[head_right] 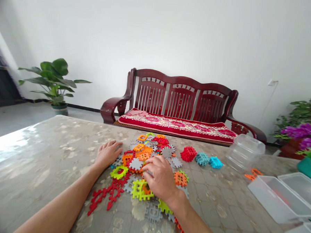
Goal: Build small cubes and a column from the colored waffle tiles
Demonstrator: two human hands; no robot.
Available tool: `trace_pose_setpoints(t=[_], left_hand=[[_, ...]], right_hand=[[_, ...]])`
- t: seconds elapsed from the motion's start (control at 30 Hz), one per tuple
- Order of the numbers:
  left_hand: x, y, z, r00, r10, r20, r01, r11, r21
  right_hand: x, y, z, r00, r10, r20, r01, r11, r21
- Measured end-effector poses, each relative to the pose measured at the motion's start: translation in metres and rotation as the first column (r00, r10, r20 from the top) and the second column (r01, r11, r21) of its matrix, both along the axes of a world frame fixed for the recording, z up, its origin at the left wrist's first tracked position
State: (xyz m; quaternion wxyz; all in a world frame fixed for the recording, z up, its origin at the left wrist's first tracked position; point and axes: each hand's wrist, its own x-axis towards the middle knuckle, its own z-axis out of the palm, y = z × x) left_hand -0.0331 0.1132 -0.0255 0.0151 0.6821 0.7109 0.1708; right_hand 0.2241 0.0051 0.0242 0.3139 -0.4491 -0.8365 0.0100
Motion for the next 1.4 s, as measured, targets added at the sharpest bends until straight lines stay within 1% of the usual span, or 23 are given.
trace_pose_setpoints(t=[0.1,0.2,0.3,0.4,0.57,0.63,0.73,0.83,0.9,0.97,1.03,1.1,1.13,1.17,1.27,1.33,1.4], left_hand=[[0.001,-0.001,0.000,1.000,0.000,-0.002,0.000,1.000,0.002],[0.001,-0.002,0.001,1.000,0.002,-0.007,-0.002,1.000,0.005],[0.001,-0.002,0.001,1.000,0.005,-0.011,-0.005,1.000,0.008],[0.002,-0.003,0.002,1.000,0.003,-0.012,-0.003,1.000,0.010],[0.003,-0.004,0.004,1.000,0.003,-0.016,-0.003,1.000,0.014],[0.003,-0.005,0.004,1.000,0.002,-0.018,-0.002,1.000,0.010],[0.003,-0.005,0.005,1.000,0.004,-0.016,-0.004,1.000,0.006],[0.003,-0.004,0.004,1.000,0.004,-0.013,-0.004,1.000,0.010],[0.002,-0.003,0.003,1.000,0.002,-0.011,-0.002,1.000,0.010],[0.001,-0.002,0.001,1.000,0.002,-0.010,-0.002,1.000,0.009],[0.001,-0.001,0.000,1.000,0.004,-0.009,-0.004,1.000,0.003],[0.000,0.000,-0.001,1.000,0.001,-0.009,-0.001,1.000,-0.003],[0.000,0.000,-0.001,1.000,-0.002,-0.009,0.002,1.000,-0.006],[-0.001,0.001,-0.001,1.000,-0.004,-0.009,0.004,1.000,-0.007],[0.000,0.000,0.000,1.000,-0.007,-0.009,0.007,1.000,0.000],[0.000,0.000,0.000,1.000,-0.004,-0.009,0.004,1.000,0.006],[0.000,0.000,0.000,1.000,-0.002,-0.011,0.003,1.000,0.008]], right_hand=[[-0.017,0.004,-0.003,0.993,0.072,0.096,-0.069,0.997,-0.028],[-0.033,0.016,-0.005,0.970,0.131,0.207,-0.118,0.990,-0.074],[-0.046,0.027,-0.004,0.948,0.134,0.288,-0.100,0.986,-0.130],[-0.055,0.035,-0.002,0.933,0.138,0.332,-0.080,0.980,-0.182],[-0.058,0.039,0.002,0.937,0.134,0.322,-0.056,0.969,-0.239],[-0.057,0.038,0.004,0.950,0.140,0.279,-0.063,0.962,-0.267],[-0.055,0.035,0.005,0.970,0.171,0.175,-0.118,0.954,-0.277],[-0.051,0.028,0.005,0.983,0.180,0.016,-0.170,0.949,-0.265],[-0.047,0.023,0.006,0.980,0.157,-0.122,-0.185,0.946,-0.266],[-0.042,0.020,0.007,0.950,0.110,-0.293,-0.202,0.930,-0.308],[-0.033,0.021,0.009,0.882,0.035,-0.469,-0.238,0.894,-0.379],[-0.019,0.024,0.009,0.814,-0.049,-0.579,-0.254,0.867,-0.430],[-0.011,0.028,0.009,0.799,-0.088,-0.595,-0.234,0.866,-0.441],[-0.001,0.032,0.008,0.803,-0.122,-0.583,-0.191,0.875,-0.446],[0.026,0.045,0.000,0.873,-0.225,-0.433,0.039,0.917,-0.398],[0.040,0.052,-0.009,0.897,-0.285,-0.337,0.166,0.926,-0.341],[0.048,0.056,-0.017,0.907,-0.296,-0.300,0.194,0.925,-0.325]])
